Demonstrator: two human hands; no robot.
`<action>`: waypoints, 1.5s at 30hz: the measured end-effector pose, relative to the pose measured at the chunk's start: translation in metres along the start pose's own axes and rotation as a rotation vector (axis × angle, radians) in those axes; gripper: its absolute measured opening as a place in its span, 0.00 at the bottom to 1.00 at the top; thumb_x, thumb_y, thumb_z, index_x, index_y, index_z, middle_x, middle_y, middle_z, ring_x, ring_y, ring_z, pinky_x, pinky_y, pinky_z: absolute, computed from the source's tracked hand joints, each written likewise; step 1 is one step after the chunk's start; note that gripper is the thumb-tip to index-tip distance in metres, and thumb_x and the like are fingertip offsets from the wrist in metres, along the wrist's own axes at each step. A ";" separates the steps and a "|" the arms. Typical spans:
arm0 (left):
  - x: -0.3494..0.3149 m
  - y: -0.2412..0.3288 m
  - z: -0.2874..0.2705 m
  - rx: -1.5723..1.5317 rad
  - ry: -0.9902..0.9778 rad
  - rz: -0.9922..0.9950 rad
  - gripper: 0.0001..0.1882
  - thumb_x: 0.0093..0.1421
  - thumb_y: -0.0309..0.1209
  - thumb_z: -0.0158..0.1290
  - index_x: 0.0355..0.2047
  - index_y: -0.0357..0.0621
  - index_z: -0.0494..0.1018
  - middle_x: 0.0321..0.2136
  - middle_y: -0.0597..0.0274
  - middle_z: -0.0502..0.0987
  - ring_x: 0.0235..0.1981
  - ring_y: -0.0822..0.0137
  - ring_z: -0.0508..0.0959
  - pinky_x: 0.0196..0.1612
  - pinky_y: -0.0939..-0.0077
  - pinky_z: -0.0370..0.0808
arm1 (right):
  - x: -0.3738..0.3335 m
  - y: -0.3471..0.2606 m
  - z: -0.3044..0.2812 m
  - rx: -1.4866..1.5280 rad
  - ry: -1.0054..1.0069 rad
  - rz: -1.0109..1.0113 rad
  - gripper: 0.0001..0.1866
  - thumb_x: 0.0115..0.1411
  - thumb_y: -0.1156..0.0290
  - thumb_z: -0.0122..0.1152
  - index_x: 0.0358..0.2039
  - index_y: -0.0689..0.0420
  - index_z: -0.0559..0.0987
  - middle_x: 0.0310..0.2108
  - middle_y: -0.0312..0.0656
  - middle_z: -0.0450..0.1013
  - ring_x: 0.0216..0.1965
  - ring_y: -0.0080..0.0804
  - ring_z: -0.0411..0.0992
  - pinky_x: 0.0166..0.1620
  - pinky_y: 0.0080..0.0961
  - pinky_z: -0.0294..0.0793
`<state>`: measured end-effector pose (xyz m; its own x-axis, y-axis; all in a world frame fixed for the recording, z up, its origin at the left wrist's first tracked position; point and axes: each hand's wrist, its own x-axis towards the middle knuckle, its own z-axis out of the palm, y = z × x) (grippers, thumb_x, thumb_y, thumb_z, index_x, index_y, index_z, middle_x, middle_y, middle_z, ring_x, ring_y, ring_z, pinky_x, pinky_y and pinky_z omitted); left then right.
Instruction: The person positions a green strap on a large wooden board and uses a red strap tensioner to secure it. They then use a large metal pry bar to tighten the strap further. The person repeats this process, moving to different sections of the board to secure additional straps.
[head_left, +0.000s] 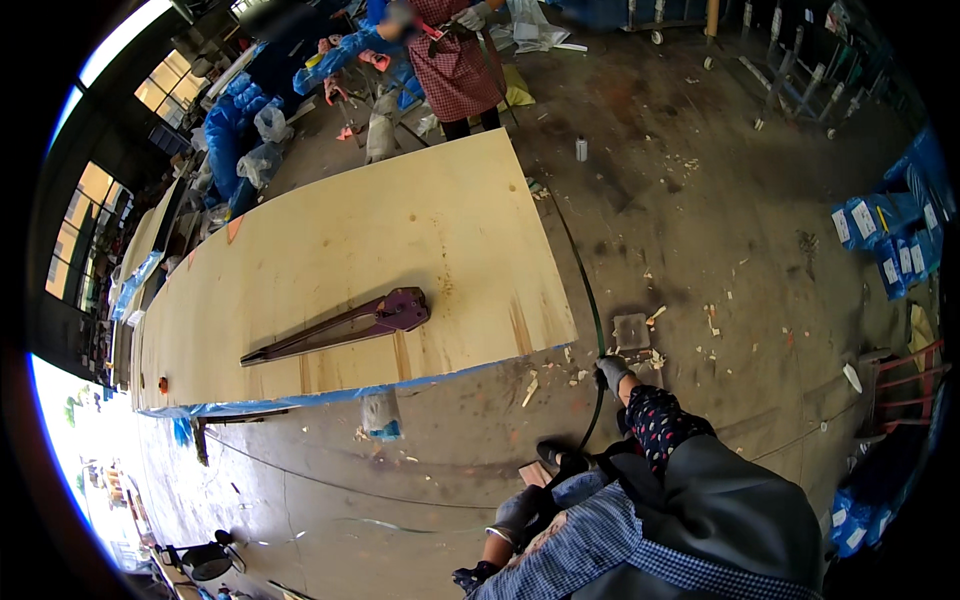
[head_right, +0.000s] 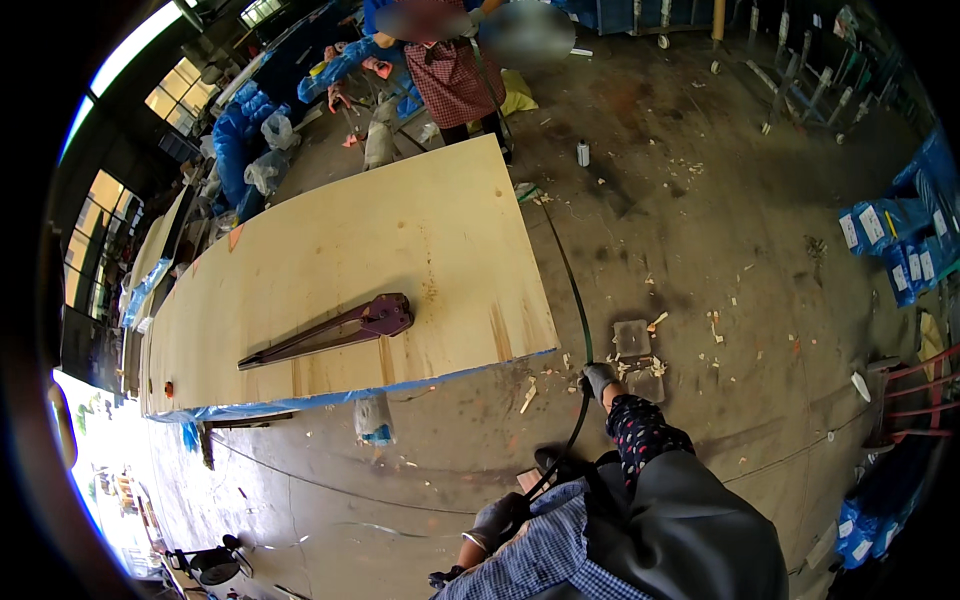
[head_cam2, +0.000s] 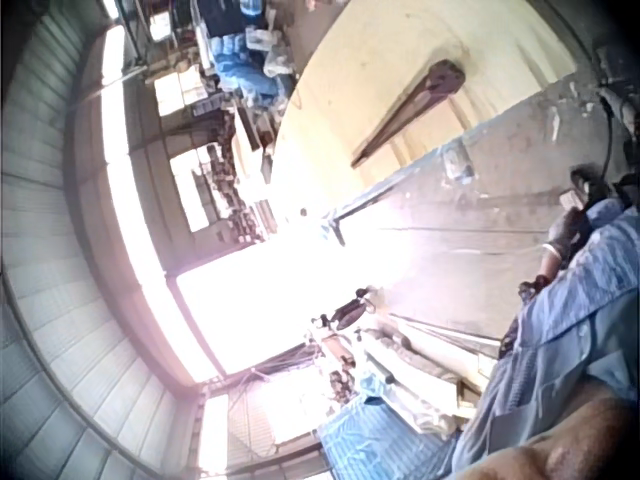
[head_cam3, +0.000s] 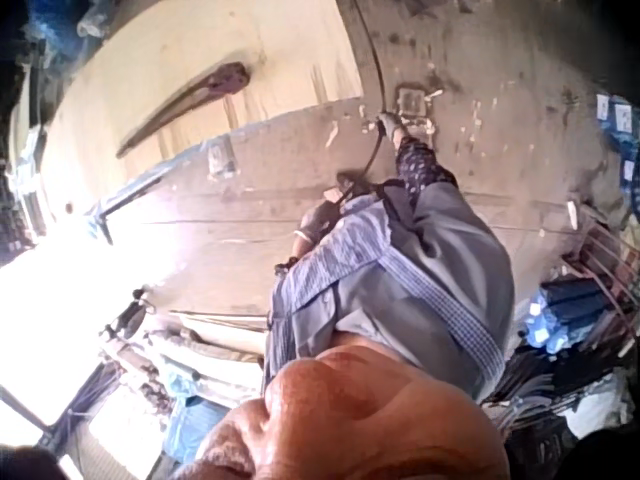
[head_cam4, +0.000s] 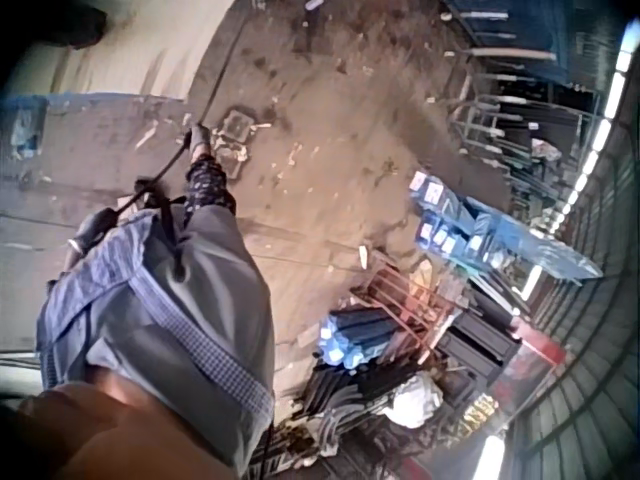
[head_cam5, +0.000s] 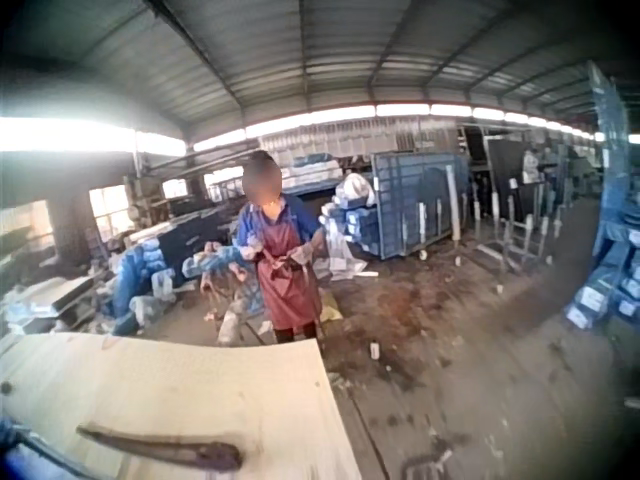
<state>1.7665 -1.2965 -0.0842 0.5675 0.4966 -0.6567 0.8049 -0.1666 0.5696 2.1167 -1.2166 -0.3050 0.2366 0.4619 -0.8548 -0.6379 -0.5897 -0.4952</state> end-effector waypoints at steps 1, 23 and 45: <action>0.005 -0.006 0.007 0.057 -0.010 0.008 0.17 0.58 0.43 0.49 0.43 0.49 0.71 0.40 0.50 0.77 0.44 0.47 0.75 0.43 0.60 0.72 | -0.002 0.000 -0.006 0.010 -0.034 0.013 0.10 0.61 0.63 0.51 0.26 0.52 0.74 0.17 0.39 0.71 0.14 0.35 0.69 0.18 0.36 0.70; 0.001 -0.005 0.016 -0.281 0.164 0.004 0.15 0.58 0.40 0.50 0.43 0.50 0.72 0.39 0.53 0.78 0.42 0.52 0.77 0.41 0.63 0.73 | -0.086 0.086 0.109 -0.432 -0.382 -0.102 0.11 0.57 0.66 0.53 0.29 0.59 0.80 0.23 0.45 0.77 0.24 0.37 0.76 0.29 0.33 0.73; -0.023 -0.060 0.032 -0.250 0.176 -0.100 0.16 0.60 0.41 0.49 0.44 0.47 0.70 0.41 0.48 0.76 0.44 0.48 0.75 0.42 0.61 0.71 | 0.010 0.016 0.060 -0.069 -0.222 0.134 0.11 0.60 0.64 0.51 0.23 0.55 0.72 0.12 0.38 0.65 0.10 0.33 0.63 0.14 0.31 0.62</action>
<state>1.7109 -1.3256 -0.1187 0.4312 0.6436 -0.6324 0.7754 0.0940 0.6244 2.0646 -1.1818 -0.3123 -0.0178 0.5056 -0.8626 -0.5992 -0.6960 -0.3956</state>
